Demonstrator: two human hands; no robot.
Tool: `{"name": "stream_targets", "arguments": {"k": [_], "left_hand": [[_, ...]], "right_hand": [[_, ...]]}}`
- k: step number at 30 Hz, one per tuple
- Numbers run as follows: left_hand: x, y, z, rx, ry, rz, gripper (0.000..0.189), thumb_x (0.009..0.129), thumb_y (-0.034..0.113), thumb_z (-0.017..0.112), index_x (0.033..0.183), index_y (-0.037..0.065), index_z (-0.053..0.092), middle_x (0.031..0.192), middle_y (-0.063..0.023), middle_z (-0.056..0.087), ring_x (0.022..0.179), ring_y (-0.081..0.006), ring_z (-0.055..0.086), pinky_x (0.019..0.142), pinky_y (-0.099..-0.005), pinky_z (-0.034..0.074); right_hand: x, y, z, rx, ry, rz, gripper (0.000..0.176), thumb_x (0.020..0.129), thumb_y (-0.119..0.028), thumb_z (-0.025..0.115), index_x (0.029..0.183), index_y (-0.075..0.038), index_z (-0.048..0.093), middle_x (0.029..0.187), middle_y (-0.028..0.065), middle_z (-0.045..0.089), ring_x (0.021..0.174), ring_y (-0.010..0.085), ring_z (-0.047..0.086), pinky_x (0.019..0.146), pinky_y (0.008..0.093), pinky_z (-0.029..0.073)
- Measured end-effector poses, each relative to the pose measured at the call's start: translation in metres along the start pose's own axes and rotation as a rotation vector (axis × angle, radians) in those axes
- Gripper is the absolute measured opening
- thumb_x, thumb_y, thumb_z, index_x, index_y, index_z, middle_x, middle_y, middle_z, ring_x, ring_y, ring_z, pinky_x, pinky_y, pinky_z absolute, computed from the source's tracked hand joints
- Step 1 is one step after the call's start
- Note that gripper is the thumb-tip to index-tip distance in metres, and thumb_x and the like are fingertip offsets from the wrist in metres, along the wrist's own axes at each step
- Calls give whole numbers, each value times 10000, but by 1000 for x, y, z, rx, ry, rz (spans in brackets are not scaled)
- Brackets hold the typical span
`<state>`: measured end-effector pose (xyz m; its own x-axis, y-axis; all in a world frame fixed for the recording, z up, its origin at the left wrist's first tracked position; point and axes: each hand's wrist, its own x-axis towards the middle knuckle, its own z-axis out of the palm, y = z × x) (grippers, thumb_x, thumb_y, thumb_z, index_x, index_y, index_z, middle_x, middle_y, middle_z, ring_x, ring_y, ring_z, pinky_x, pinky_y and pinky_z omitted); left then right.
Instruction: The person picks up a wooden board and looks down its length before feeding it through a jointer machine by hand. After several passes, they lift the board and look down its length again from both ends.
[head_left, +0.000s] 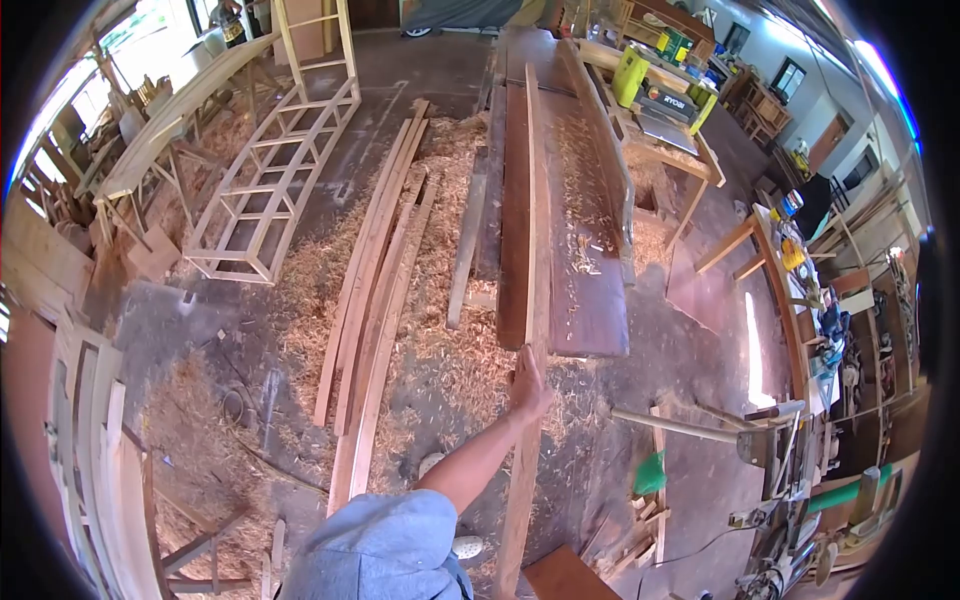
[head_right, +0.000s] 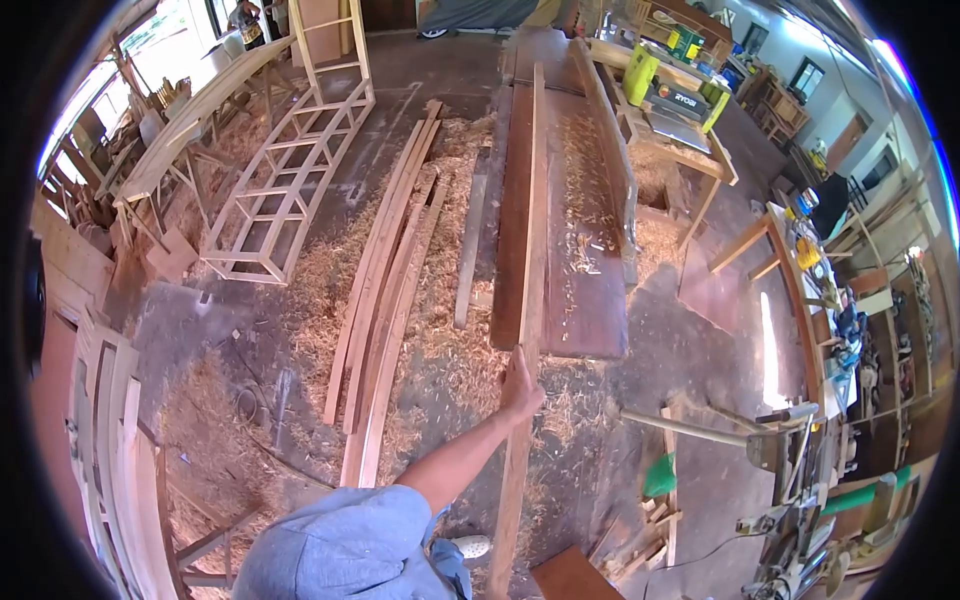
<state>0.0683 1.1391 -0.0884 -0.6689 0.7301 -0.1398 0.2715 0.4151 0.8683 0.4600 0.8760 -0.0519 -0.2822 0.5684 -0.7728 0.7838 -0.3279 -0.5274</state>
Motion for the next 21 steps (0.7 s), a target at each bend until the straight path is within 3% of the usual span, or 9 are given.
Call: {"name": "stream_targets", "arguments": {"k": [5, 7, 11, 13, 16, 17, 20, 21], "left_hand": [[25, -3, -3, 13, -8, -2, 945, 733, 18, 542, 1501, -64, -2, 1554, -279, 141, 1464, -365, 146, 1182, -482, 101], [37, -6, -2, -31, 16, -10, 948, 722, 43, 570, 1488, -88, 26, 1523, -321, 170, 1426, -419, 207, 1178, -435, 128], [54, -5, -6, 2, 28, 1, 944, 726, 40, 562, 1489, -86, 21, 1526, -321, 159, 1430, -423, 198, 1177, -438, 126], [62, -5, -8, -31, 27, 0, 940, 738, 44, 548, 1503, -55, 11, 1557, -258, 160, 1464, -360, 154, 1177, -504, 116], [73, 3, -13, 40, 16, -14, 937, 735, 55, 544, 1503, -54, 18, 1552, -260, 168, 1460, -366, 164, 1169, -514, 128], [77, 4, -14, 43, 5, -5, 937, 735, 55, 544, 1503, -54, 18, 1552, -260, 168, 1460, -366, 164, 1169, -514, 128], [91, -1, -13, 15, 19, 9, 931, 732, 65, 539, 1501, -61, 29, 1546, -260, 185, 1451, -370, 187, 1159, -528, 135], [97, -3, -13, 10, 23, 1, 944, 729, 86, 558, 1501, -59, 35, 1542, -273, 182, 1449, -373, 191, 1156, -523, 138]], "right_hand": [[15, -19, 2, 12, -4, 9, 480, 1026, -498, 347, 1059, -77, 576, 739, 70, 581, 632, 184, 536, 564, 338, 437], [21, -24, 4, 22, -10, 15, 485, 1025, -503, 346, 1053, -76, 576, 725, 69, 579, 617, 184, 536, 551, 336, 435], [28, -32, 13, 61, -9, 36, 495, 1023, -512, 344, 1039, -75, 578, 697, 65, 575, 588, 182, 534, 527, 332, 431], [30, -32, 20, 98, -6, 52, 500, 1022, -516, 344, 1033, -75, 579, 683, 64, 573, 574, 182, 534, 514, 330, 429], [33, -25, 36, 196, -1, 90, 508, 1021, -523, 342, 1023, -74, 580, 663, 61, 570, 552, 181, 533, 495, 327, 427], [33, -19, 44, 273, -8, 117, 511, 1020, -526, 342, 1019, -74, 580, 656, 60, 569, 545, 180, 533, 489, 326, 426], [30, -2, 80, 997, -72, 279, 519, 1019, -533, 341, 1010, -73, 581, 635, 58, 566, 523, 179, 532, 471, 323, 423], [25, -26, 79, 444, 240, 3, 412, 1012, -422, 399, 1038, -43, 559, 671, 100, 594, 564, 218, 567, 510, 352, 456]]}}
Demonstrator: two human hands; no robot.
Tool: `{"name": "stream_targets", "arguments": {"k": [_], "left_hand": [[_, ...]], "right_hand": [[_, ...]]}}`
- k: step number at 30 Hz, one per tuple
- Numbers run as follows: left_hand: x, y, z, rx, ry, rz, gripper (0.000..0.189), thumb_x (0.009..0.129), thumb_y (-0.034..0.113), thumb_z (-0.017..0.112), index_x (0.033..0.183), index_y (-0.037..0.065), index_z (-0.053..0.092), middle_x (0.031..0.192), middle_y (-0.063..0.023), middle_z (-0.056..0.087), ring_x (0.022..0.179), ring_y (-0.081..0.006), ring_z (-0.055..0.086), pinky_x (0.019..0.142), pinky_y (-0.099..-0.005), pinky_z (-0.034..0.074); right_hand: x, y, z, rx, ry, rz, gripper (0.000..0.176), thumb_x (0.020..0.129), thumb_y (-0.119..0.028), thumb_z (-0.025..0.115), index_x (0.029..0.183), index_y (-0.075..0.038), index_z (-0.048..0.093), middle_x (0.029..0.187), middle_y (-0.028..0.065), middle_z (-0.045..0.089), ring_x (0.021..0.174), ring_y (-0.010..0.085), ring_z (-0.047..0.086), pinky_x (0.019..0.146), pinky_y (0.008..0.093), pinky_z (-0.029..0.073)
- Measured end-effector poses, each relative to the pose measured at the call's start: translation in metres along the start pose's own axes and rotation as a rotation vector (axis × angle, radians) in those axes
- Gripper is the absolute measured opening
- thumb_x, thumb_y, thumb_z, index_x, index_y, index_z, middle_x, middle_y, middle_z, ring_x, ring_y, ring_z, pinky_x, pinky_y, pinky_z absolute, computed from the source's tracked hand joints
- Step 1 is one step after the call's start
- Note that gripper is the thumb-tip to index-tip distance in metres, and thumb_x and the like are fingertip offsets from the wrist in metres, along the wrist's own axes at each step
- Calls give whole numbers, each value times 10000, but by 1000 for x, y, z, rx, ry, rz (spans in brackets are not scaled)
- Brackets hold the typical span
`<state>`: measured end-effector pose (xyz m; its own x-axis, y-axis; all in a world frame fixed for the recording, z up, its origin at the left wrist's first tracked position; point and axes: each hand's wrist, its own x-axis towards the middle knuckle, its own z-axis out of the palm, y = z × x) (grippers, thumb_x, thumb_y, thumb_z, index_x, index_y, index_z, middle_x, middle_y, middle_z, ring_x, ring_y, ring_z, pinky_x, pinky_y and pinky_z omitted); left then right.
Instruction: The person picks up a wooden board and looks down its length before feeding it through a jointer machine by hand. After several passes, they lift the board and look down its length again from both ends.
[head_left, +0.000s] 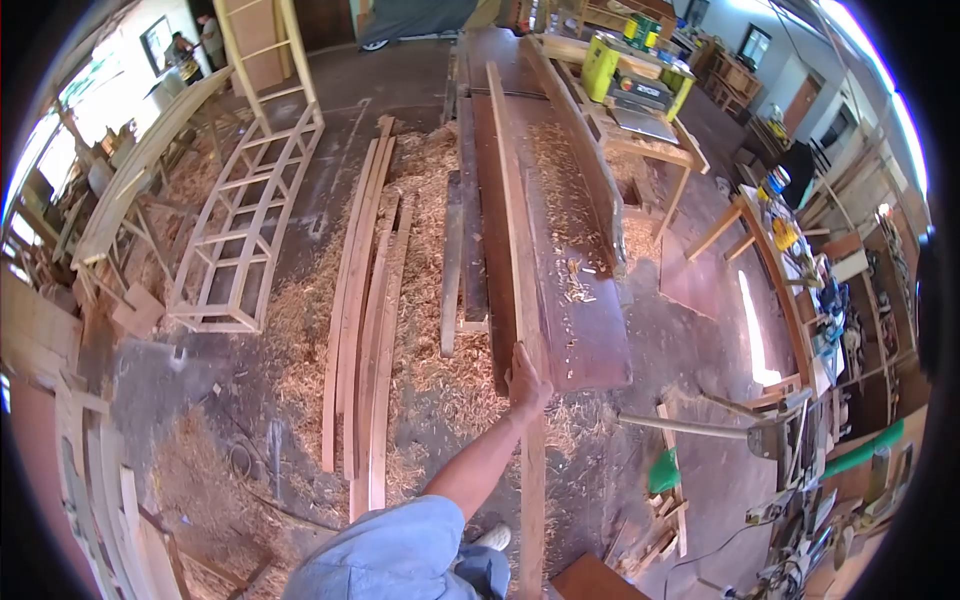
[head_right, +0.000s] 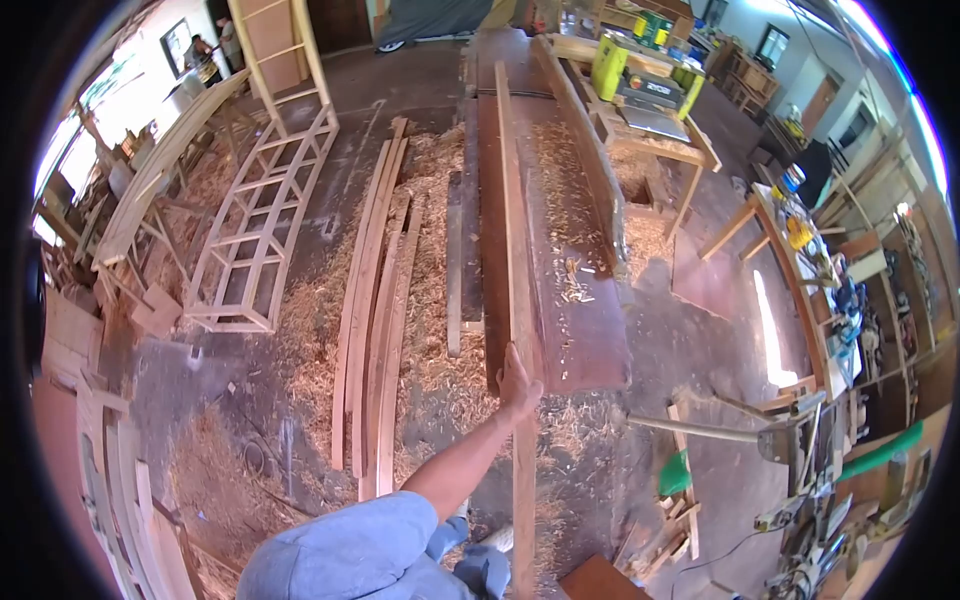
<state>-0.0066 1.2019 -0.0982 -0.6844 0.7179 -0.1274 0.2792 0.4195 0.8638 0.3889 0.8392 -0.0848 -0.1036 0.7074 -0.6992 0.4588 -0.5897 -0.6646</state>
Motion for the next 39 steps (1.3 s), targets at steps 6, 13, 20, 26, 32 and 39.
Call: {"name": "stream_targets", "arguments": {"k": [6, 13, 20, 26, 32, 39], "left_hand": [[34, -12, 3, 28, 55, 56, 970, 707, 121, 604, 1495, -60, 67, 1490, -302, 281, 1392, -401, 298, 1146, -495, 181], [73, -20, 1, 71, 120, 123, 960, 699, 110, 622, 1481, -74, 97, 1406, -347, 383, 1290, -459, 419, 1102, -454, 316], [119, -18, -4, 42, 106, 165, 956, 699, 85, 616, 1468, -109, 82, 1401, -388, 361, 1306, -485, 391, 1116, -428, 320], [152, 1, -18, 0, 86, 118, 935, 670, 70, 608, 1436, -140, 116, 1375, -404, 368, 1248, -497, 443, 1082, -436, 362], [193, -9, -14, 22, 141, 203, 967, 670, 81, 624, 1447, -141, 93, 1376, -405, 375, 1260, -478, 446, 1073, -431, 369], [231, 19, -32, -60, 44, 85, 965, 681, 77, 611, 1455, -143, 78, 1422, -396, 325, 1327, -464, 382, 1128, -398, 310]], "right_hand": [[22, -27, 1, -268, -197, 136, 354, 891, -174, 595, 1148, 30, 463, 827, 192, 663, 732, 344, 653, 646, 422, 515], [33, -84, 19, -318, -170, 30, 354, 884, -175, 588, 1175, -9, 474, 833, 193, 650, 757, 348, 641, 674, 438, 509], [46, -150, 32, -270, -158, -31, 348, 873, -175, 579, 1187, -50, 497, 849, 211, 628, 793, 370, 618, 705, 449, 493], [59, -200, 45, -252, -129, -73, 365, 860, -171, 573, 1204, -76, 498, 867, 228, 608, 822, 391, 600, 726, 461, 480], [78, -223, 63, -478, -24, -42, 311, 830, -149, 585, 1106, -59, 473, 889, 251, 592, 841, 421, 592, 714, 498, 460], [119, -226, 74, -478, -94, -98, 286, 830, -176, 609, 1053, -62, 471, 845, 242, 603, 799, 453, 590, 671, 519, 453]]}}
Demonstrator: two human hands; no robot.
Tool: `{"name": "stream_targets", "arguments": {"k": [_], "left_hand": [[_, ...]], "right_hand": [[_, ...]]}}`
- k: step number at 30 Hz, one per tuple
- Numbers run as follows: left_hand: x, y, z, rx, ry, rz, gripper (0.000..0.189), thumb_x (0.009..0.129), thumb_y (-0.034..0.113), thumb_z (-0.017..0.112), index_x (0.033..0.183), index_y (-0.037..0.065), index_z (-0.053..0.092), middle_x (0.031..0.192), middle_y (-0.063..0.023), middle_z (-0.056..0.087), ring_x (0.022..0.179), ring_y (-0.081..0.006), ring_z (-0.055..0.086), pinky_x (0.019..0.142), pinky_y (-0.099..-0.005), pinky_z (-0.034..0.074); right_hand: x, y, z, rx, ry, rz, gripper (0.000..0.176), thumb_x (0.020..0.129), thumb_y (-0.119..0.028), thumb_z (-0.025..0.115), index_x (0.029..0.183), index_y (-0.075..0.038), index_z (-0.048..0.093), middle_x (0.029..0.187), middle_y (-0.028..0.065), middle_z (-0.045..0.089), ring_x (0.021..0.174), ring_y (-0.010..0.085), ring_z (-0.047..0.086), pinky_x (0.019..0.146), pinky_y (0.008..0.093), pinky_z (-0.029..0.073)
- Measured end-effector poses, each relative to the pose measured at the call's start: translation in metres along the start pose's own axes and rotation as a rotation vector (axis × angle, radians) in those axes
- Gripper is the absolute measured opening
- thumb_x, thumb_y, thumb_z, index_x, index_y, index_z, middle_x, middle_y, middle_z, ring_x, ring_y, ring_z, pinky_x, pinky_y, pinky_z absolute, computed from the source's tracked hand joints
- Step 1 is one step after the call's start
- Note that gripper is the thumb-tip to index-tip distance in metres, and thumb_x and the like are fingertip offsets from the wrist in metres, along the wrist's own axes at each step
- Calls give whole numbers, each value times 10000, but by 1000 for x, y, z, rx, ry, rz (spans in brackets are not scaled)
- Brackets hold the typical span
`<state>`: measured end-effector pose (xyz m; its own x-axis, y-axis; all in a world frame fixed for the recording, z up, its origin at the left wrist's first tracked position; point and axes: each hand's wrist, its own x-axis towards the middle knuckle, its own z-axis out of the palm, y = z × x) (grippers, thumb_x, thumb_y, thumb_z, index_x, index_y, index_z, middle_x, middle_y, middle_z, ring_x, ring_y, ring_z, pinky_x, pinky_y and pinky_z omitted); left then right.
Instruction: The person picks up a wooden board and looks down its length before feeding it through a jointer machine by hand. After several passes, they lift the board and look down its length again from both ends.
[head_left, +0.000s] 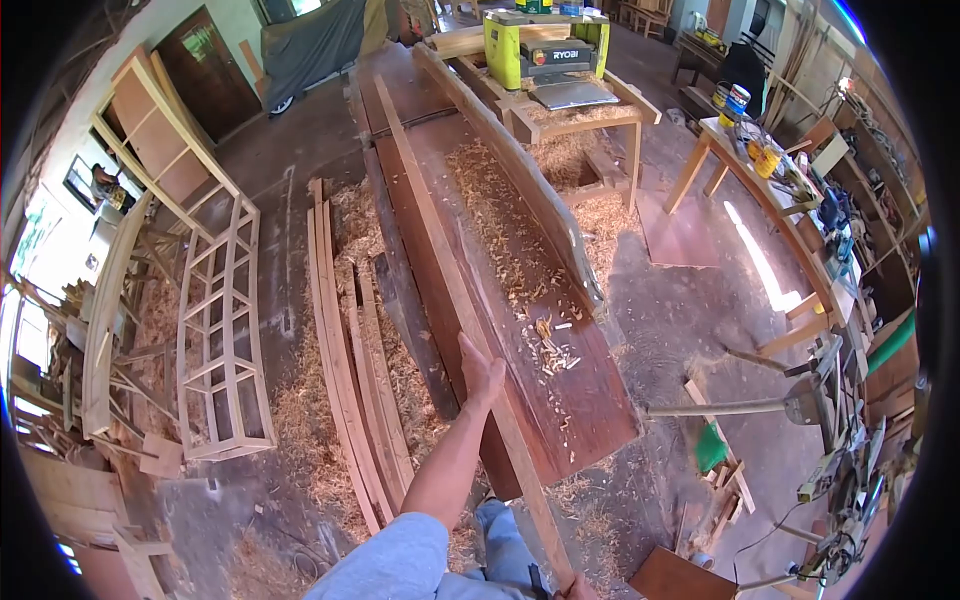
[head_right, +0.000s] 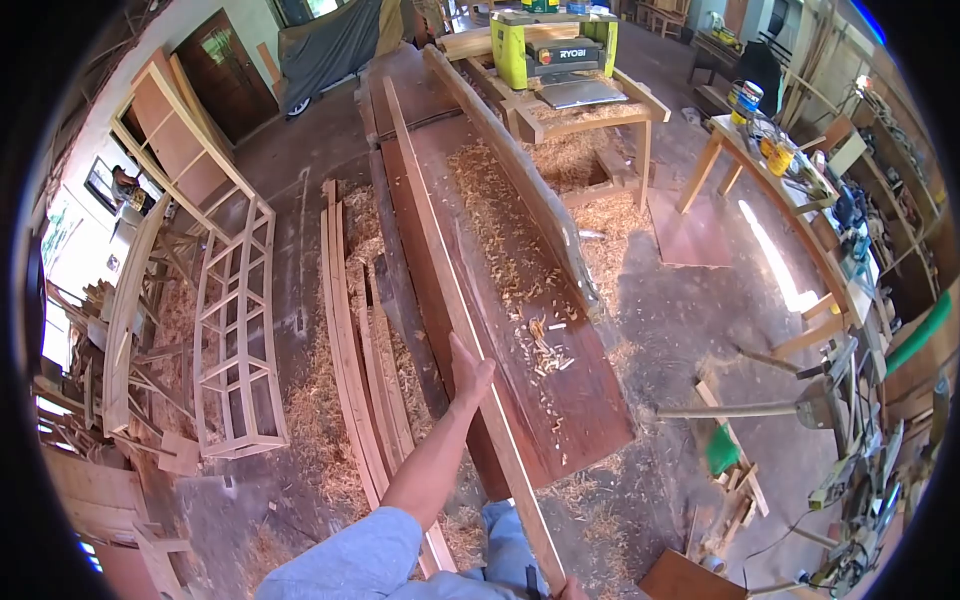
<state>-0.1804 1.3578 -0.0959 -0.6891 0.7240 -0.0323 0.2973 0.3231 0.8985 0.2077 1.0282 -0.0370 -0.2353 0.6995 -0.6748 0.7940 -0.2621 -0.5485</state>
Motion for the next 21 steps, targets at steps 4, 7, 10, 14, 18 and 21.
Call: {"name": "stream_targets", "arguments": {"k": [4, 7, 10, 14, 18, 21], "left_hand": [[26, -7, 0, -70, -20, -15, 964, 688, 83, 603, 1460, -141, 71, 1462, -390, 260, 1384, -459, 290, 1166, -396, 242], [49, -19, 4, -13, 5, 23, 972, 685, 93, 611, 1462, -139, 75, 1474, -376, 256, 1389, -443, 296, 1156, -382, 254], [68, -18, 4, 33, 29, 48, 978, 681, 99, 620, 1464, -135, 82, 1477, -366, 269, 1383, -429, 322, 1144, -370, 274], [90, -13, 1, -121, -23, -39, 969, 689, 102, 619, 1466, -128, 89, 1482, -366, 259, 1412, -426, 266, 1165, -372, 227], [106, -1, -6, -54, -37, -40, 959, 699, 65, 601, 1466, -131, 60, 1485, -366, 242, 1406, -441, 258, 1170, -383, 223], [124, -8, -2, -47, -16, 1, 959, 700, 68, 610, 1470, -119, 72, 1484, -361, 254, 1397, -438, 282, 1165, -385, 237]], "right_hand": [[14, -26, -6, 20, -22, 38, 286, 842, -202, 619, 1038, -61, 466, 830, 241, 602, 782, 467, 587, 660, 524, 455], [24, -58, -18, 53, -86, 140, 284, 847, -208, 624, 1043, -65, 477, 900, 252, 606, 853, 463, 588, 709, 519, 462], [40, -63, -15, 19, -73, 107, 294, 849, -209, 622, 1062, -64, 480, 917, 254, 605, 861, 462, 589, 715, 519, 464], [62, -65, -8, -29, -55, 79, 308, 853, -210, 619, 1088, -62, 485, 939, 257, 604, 871, 460, 589, 723, 519, 467], [79, -69, -4, -69, -51, 75, 324, 857, -212, 616, 1113, -60, 490, 961, 261, 603, 881, 458, 589, 731, 519, 470], [90, -73, 0, -96, -42, 78, 336, 859, -213, 614, 1132, -58, 494, 978, 263, 602, 888, 457, 590, 737, 518, 472]]}}
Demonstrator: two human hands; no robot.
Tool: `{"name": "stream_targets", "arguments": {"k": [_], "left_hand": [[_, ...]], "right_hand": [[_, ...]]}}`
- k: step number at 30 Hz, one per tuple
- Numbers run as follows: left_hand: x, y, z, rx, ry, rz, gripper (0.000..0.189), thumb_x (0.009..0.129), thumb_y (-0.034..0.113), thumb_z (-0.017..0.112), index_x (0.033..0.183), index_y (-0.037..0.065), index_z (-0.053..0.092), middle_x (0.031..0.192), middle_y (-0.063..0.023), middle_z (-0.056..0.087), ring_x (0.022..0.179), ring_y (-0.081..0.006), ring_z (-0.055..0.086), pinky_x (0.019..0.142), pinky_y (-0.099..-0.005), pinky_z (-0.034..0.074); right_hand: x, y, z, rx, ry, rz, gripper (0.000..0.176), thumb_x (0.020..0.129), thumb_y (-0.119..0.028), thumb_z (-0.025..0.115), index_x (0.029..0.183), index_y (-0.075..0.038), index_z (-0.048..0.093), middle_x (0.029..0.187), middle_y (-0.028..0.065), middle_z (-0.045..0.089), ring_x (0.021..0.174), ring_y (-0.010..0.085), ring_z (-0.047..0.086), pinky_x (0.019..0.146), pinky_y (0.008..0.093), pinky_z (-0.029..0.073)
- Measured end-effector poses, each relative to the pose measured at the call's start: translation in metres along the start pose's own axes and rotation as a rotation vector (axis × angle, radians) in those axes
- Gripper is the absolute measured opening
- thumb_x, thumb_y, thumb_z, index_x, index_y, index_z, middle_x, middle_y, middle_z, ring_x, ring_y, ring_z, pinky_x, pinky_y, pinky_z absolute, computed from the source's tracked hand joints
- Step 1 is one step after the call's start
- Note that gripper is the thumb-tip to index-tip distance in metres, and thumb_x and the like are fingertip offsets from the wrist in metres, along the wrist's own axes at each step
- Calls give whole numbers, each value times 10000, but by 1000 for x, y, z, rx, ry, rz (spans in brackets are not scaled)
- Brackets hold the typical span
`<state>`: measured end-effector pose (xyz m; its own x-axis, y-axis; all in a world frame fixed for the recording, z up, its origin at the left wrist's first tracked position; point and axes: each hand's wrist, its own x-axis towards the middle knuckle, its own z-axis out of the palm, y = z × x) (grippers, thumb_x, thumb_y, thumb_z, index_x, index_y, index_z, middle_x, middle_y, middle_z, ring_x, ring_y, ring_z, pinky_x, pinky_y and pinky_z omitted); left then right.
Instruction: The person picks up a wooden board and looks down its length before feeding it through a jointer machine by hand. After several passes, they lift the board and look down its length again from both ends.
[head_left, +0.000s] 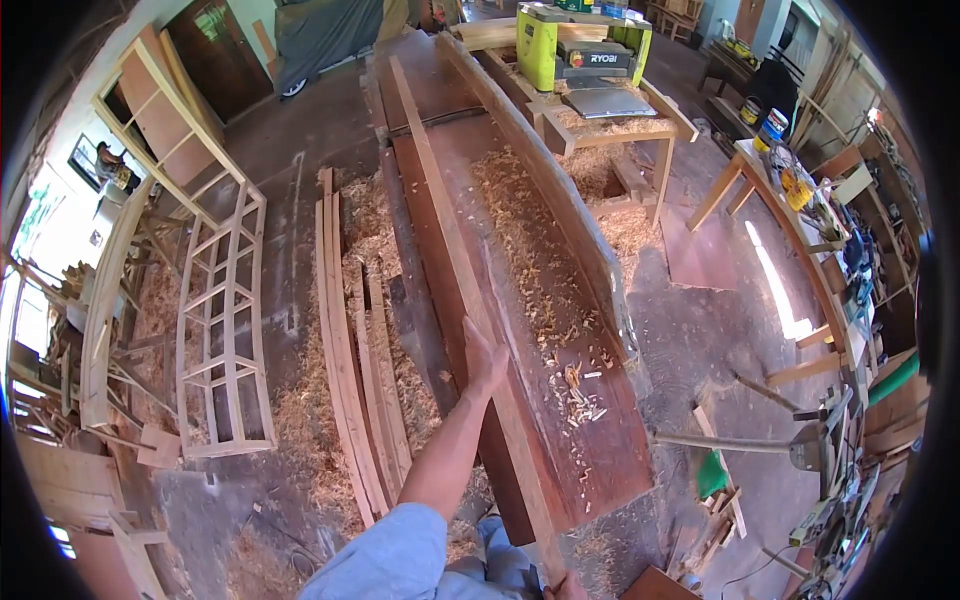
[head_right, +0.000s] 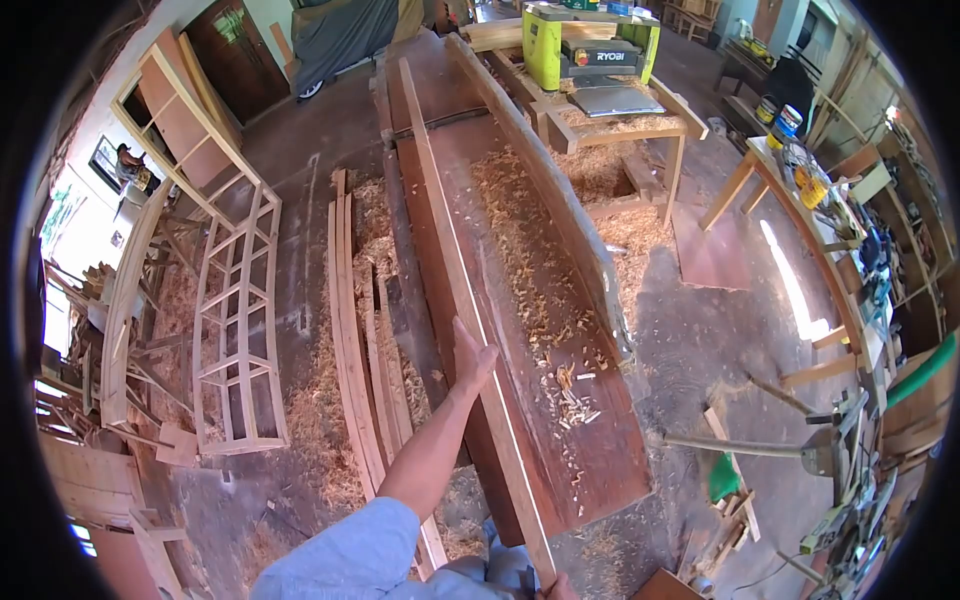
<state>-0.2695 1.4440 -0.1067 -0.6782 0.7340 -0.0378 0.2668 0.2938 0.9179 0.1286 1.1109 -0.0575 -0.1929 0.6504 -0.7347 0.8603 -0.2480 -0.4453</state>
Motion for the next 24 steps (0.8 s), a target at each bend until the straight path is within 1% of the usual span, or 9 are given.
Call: {"name": "stream_targets", "arguments": {"k": [2, 7, 11, 13, 14, 18, 19, 21, 24], "left_hand": [[15, -11, 3, 95, 40, 7, 978, 694, 114, 641, 1474, -111, 97, 1476, -355, 288, 1388, -429, 318, 1148, -381, 272], [39, -8, 1, 106, 45, -10, 981, 688, 108, 654, 1475, -107, 109, 1475, -346, 301, 1389, -414, 326, 1145, -383, 280], [53, 26, -15, 17, -76, -152, 981, 703, 87, 639, 1470, -127, 66, 1454, -368, 313, 1373, -431, 339, 1148, -388, 276], [70, 6, -9, 73, 8, -13, 987, 700, 96, 641, 1471, -129, 67, 1463, -369, 293, 1384, -426, 320, 1155, -383, 261], [77, 1, -7, 50, 39, -4, 980, 679, 105, 652, 1477, -106, 123, 1475, -344, 307, 1393, -402, 326, 1157, -362, 269], [102, -3, -7, 41, 28, -22, 978, 675, 99, 647, 1477, -104, 126, 1473, -347, 307, 1395, -401, 325, 1157, -361, 266], [108, -1, -8, 41, 16, 0, 976, 681, 97, 639, 1467, -127, 106, 1479, -360, 275, 1404, -418, 289, 1171, -374, 234], [120, 7, -7, 29, 5, 31, 974, 688, 95, 631, 1457, -149, 85, 1484, -373, 243, 1413, -435, 254, 1184, -386, 202], [135, 12, -8, -38, -19, -62, 973, 677, 94, 624, 1450, -159, 91, 1485, -376, 234, 1412, -447, 246, 1190, -390, 185]], "right_hand": [[6, -4, 3, -12, 10, -2, 344, 861, -214, 613, 1145, -57, 496, 989, 265, 602, 893, 456, 590, 741, 518, 473], [16, -11, 9, -60, 40, -10, 366, 866, -215, 609, 1177, -55, 502, 1017, 269, 601, 906, 454, 590, 751, 518, 477], [11, -24, -8, 35, 37, -46, 402, 875, -225, 603, 1222, -49, 502, 1071, 262, 594, 947, 446, 585, 793, 521, 470], [5, -35, -18, 76, 39, -73, 421, 879, -230, 600, 1245, -47, 501, 1099, 258, 591, 968, 442, 582, 814, 522, 467], [2, -40, -23, 94, 38, -86, 430, 881, -232, 598, 1256, -45, 501, 1112, 256, 590, 978, 440, 581, 824, 522, 466], [-5, -62, -35, 160, 46, -165, 467, 890, -242, 592, 1302, -40, 501, 1167, 249, 584, 1020, 432, 575, 866, 525, 460], [-5, -68, -36, 171, 54, -196, 477, 893, -244, 590, 1313, -39, 500, 1181, 247, 582, 1030, 430, 574, 876, 526, 458], [4, -73, -39, 87, 68, -231, 487, 895, -253, 585, 1324, -39, 499, 1213, 239, 569, 1062, 422, 559, 900, 530, 441], [18, -73, -41, -130, 94, -365, 502, 899, -265, 577, 1340, -39, 497, 1262, 226, 549, 1111, 411, 538, 937, 537, 415]]}}
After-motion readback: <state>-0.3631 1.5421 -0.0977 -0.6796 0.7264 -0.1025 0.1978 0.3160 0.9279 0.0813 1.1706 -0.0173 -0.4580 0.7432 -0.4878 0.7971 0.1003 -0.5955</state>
